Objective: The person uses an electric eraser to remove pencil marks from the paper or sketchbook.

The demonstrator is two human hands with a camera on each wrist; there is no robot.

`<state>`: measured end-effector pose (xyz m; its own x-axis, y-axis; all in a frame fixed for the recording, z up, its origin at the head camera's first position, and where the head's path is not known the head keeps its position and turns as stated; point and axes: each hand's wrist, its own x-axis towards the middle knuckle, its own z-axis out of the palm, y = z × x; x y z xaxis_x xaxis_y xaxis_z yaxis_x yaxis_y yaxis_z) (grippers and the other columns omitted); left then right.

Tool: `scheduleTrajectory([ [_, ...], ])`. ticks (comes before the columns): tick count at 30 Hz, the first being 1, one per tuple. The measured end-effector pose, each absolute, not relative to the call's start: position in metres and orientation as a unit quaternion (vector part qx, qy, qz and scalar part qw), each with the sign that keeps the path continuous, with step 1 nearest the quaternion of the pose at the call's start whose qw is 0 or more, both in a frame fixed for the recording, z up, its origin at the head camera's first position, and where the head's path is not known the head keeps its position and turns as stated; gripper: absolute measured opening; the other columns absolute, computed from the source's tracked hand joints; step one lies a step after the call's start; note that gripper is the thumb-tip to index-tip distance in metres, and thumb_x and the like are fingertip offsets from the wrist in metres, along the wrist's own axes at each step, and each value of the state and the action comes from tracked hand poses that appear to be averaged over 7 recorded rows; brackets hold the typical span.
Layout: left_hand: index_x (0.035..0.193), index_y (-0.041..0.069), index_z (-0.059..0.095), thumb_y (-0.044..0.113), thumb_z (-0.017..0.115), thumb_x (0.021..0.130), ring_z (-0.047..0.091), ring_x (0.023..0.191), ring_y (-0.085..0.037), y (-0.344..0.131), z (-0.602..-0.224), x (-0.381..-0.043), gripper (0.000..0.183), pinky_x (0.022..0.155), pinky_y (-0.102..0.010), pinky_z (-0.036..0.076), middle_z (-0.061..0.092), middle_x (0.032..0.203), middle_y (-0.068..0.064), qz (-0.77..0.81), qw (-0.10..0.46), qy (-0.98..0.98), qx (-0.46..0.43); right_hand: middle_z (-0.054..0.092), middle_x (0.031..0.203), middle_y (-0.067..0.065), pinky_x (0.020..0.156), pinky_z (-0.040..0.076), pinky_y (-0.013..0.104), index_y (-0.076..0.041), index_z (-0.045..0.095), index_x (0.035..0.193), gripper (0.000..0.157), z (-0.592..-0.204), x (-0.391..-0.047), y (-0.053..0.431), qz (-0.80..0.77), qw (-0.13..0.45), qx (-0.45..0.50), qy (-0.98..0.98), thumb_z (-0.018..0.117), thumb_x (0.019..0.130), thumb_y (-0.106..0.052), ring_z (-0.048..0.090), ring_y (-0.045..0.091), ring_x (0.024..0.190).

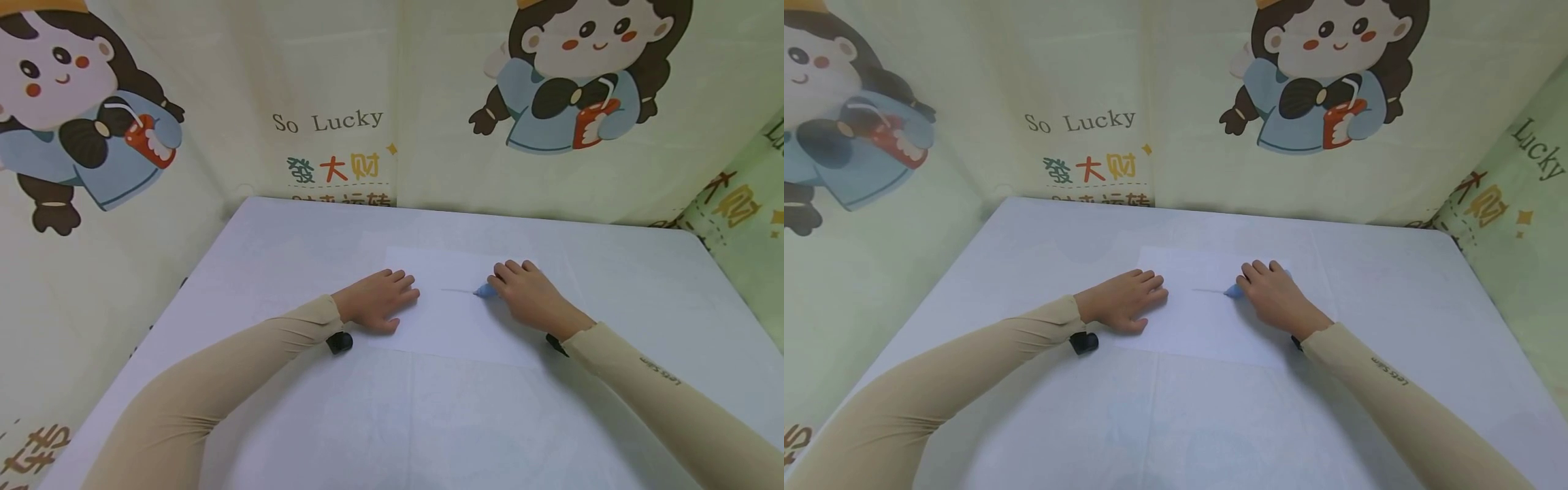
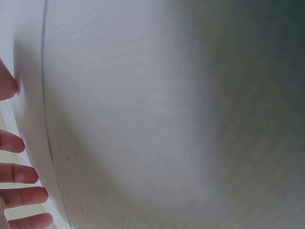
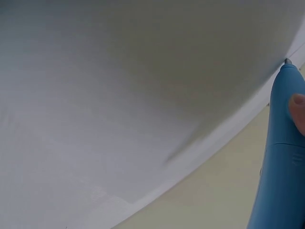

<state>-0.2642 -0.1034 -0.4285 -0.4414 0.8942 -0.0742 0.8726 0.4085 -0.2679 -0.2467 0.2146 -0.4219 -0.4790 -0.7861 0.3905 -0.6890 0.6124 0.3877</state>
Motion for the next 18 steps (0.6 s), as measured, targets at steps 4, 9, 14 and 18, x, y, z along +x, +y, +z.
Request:
scheduleTrajectory([
  [4, 0.117, 0.013, 0.045, 0.04, 0.048, 0.082, 0.044, 0.09, -0.018, -0.1035, -0.4285, -0.2641, 0.045, 0.079, -0.032, 0.039, 0.048, 0.104, -0.004, 0.134, 0.037, -0.839, -0.527, 0.054, 0.086, 0.013, 0.06, 0.04, 0.036, 0.002, 0.06, 0.09, 0.016, -0.4238, -0.248, 0.2155, -0.09, 0.273, 0.427, -0.857, 0.061, 0.075, 0.007, 0.049, 0.026, 0.073],
  [9, 0.117, 0.012, 0.045, 0.04, 0.049, 0.082, 0.044, 0.089, -0.019, -0.1037, -0.4293, -0.2644, 0.045, 0.078, -0.032, 0.039, 0.048, 0.104, -0.004, 0.132, 0.046, -0.836, -0.531, 0.054, 0.087, 0.014, 0.06, 0.04, 0.036, 0.002, 0.061, 0.091, 0.017, -0.4253, -0.249, 0.2162, -0.091, 0.271, 0.43, -0.857, 0.062, 0.074, 0.006, 0.05, 0.027, 0.074],
  [14, 0.116, 0.013, 0.045, 0.039, 0.049, 0.082, 0.044, 0.089, -0.018, -0.1039, -0.4287, -0.2637, 0.044, 0.078, -0.032, 0.039, 0.048, 0.104, -0.004, 0.132, 0.048, -0.836, -0.53, 0.054, 0.086, 0.014, 0.059, 0.04, 0.036, 0.003, 0.061, 0.09, 0.017, -0.4243, -0.2489, 0.2162, -0.091, 0.276, 0.425, -0.857, 0.062, 0.073, 0.006, 0.05, 0.027, 0.073],
  [18, 0.116, 0.012, 0.045, 0.039, 0.049, 0.082, 0.044, 0.088, -0.019, -0.1038, -0.4282, -0.2632, 0.043, 0.077, -0.032, 0.039, 0.048, 0.103, -0.004, 0.127, 0.052, -0.834, -0.534, 0.054, 0.086, 0.013, 0.059, 0.039, 0.036, 0.002, 0.061, 0.091, 0.018, -0.424, -0.2482, 0.2154, -0.087, 0.274, 0.429, -0.857, 0.062, 0.074, 0.007, 0.049, 0.026, 0.073],
])
